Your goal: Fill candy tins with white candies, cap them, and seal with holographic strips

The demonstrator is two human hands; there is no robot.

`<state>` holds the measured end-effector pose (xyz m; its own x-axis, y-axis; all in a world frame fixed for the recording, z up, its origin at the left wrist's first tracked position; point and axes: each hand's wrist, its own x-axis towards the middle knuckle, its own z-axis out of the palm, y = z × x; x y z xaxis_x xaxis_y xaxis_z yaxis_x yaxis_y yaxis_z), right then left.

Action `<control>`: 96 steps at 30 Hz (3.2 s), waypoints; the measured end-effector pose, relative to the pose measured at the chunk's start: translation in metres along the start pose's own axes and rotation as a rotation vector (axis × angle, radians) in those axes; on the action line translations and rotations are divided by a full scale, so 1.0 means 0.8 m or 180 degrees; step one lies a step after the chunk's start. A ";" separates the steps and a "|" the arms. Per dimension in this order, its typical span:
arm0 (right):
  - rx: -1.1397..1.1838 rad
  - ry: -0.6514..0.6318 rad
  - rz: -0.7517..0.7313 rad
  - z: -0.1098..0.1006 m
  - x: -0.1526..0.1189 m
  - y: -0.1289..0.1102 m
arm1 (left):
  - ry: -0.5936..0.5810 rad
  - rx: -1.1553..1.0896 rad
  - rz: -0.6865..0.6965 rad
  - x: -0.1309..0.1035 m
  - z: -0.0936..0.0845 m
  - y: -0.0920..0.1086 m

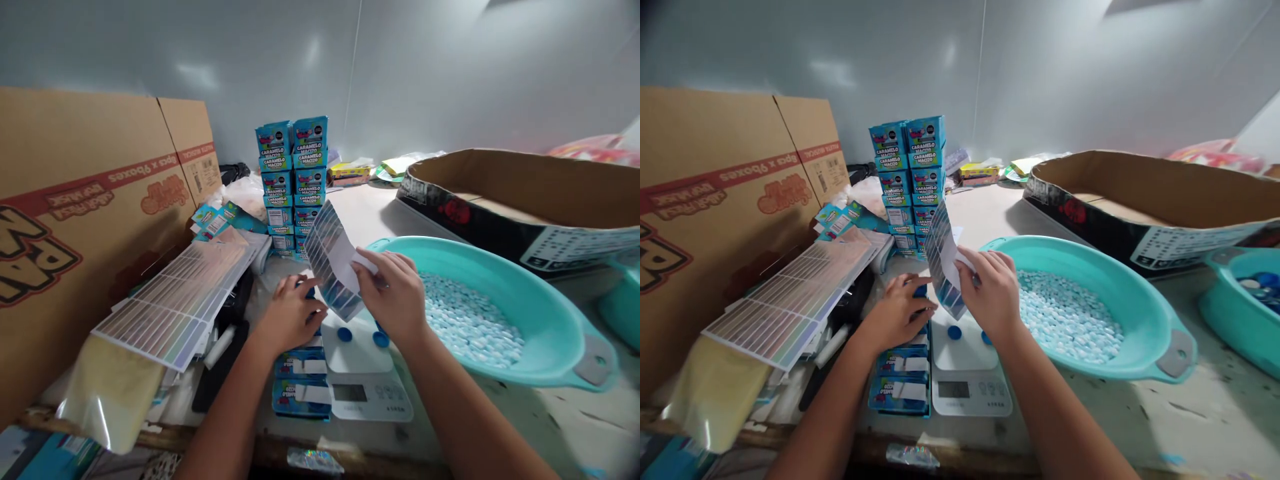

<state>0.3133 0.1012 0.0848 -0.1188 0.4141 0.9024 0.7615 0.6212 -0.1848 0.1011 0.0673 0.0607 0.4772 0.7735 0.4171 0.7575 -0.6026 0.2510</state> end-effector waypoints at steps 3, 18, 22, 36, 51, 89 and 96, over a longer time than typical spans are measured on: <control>0.0049 0.0197 -0.0086 0.000 0.000 -0.001 | -0.0427 0.0193 -0.0252 -0.002 0.007 0.005; 0.0183 0.0075 -0.0147 0.003 -0.005 -0.007 | 0.0117 0.0436 0.0047 -0.001 0.018 0.000; 0.0247 0.0065 -0.0182 -0.002 -0.001 -0.005 | 0.1052 0.0466 0.0037 0.000 -0.001 0.000; 0.1034 -0.0355 -0.0843 -0.020 0.010 -0.023 | 0.2455 0.1059 0.0080 -0.008 -0.021 -0.025; 0.1214 -0.0279 -0.0664 -0.020 0.011 -0.023 | 0.2819 0.1508 0.0373 -0.008 -0.008 -0.030; 0.1334 -0.0208 -0.0927 -0.015 0.009 -0.027 | 0.3174 0.1495 0.0719 -0.004 -0.015 -0.028; 0.1272 -0.0176 -0.0740 -0.016 0.007 -0.028 | 0.3182 0.1433 0.0729 -0.003 -0.014 -0.026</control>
<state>0.3040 0.0811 0.0995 -0.2994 0.2616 0.9176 0.4068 0.9049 -0.1252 0.0794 0.0760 0.0640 0.2069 0.0260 0.9780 0.8864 -0.4281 -0.1762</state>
